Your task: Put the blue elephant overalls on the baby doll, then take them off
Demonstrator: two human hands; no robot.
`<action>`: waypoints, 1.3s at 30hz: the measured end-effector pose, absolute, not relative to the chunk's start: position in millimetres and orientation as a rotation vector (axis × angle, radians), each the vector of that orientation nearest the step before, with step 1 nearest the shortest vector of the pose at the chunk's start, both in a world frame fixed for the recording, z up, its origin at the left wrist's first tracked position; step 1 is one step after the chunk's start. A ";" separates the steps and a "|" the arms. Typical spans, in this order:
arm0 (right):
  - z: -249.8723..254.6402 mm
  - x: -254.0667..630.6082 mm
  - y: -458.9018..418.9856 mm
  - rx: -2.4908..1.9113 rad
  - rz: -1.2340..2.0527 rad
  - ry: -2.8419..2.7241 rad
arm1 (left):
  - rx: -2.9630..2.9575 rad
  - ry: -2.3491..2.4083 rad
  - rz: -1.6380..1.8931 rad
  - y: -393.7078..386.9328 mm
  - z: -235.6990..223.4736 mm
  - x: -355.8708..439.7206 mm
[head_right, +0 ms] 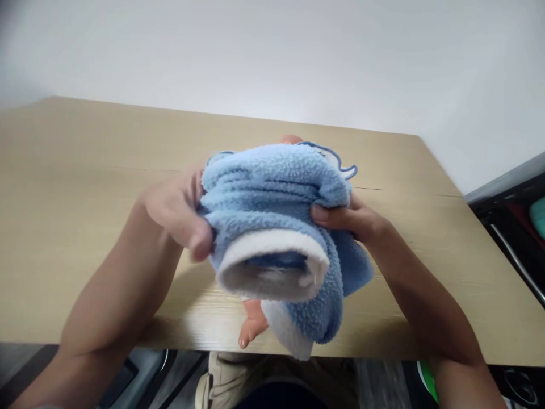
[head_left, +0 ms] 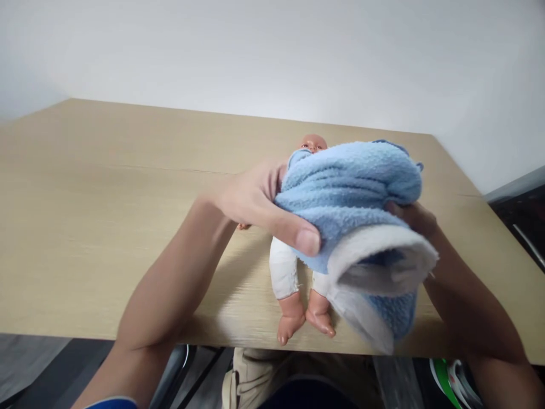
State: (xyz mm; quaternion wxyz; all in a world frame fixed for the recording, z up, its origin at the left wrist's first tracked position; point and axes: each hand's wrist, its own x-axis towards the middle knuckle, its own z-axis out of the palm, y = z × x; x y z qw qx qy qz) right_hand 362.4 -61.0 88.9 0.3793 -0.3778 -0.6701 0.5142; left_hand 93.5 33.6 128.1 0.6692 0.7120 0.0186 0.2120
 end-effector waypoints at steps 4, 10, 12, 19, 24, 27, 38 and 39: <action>102.1 357.1 -42.8 -0.569 1.601 -1.965 | 1.569 -0.001 0.450 31.1 124.3 95.3; 92.4 367.6 -54.3 -0.768 1.479 -1.727 | 1.631 0.028 0.562 17.5 112.5 84.1; 87.4 362.9 -62.3 -0.837 1.420 -1.588 | 1.633 0.167 0.616 3.9 107.5 79.8; 82.3 337.0 -89.1 -0.700 1.519 -1.585 | 1.563 0.635 0.606 -48.6 92.1 68.0; 79.8 328.7 -114.7 -0.935 1.527 -1.634 | 1.251 0.527 0.729 -71.7 71.7 66.9; 79.0 318.2 -124.5 -1.089 1.328 -1.556 | 1.120 0.481 0.777 -85.1 57.2 67.3; 54.4 297.0 -126.2 -1.244 1.211 -1.666 | 1.553 1.055 0.948 -127.2 30.1 70.0; 49.1 296.6 -126.7 -1.283 1.221 -1.680 | 1.578 1.093 0.973 -128.2 25.7 70.7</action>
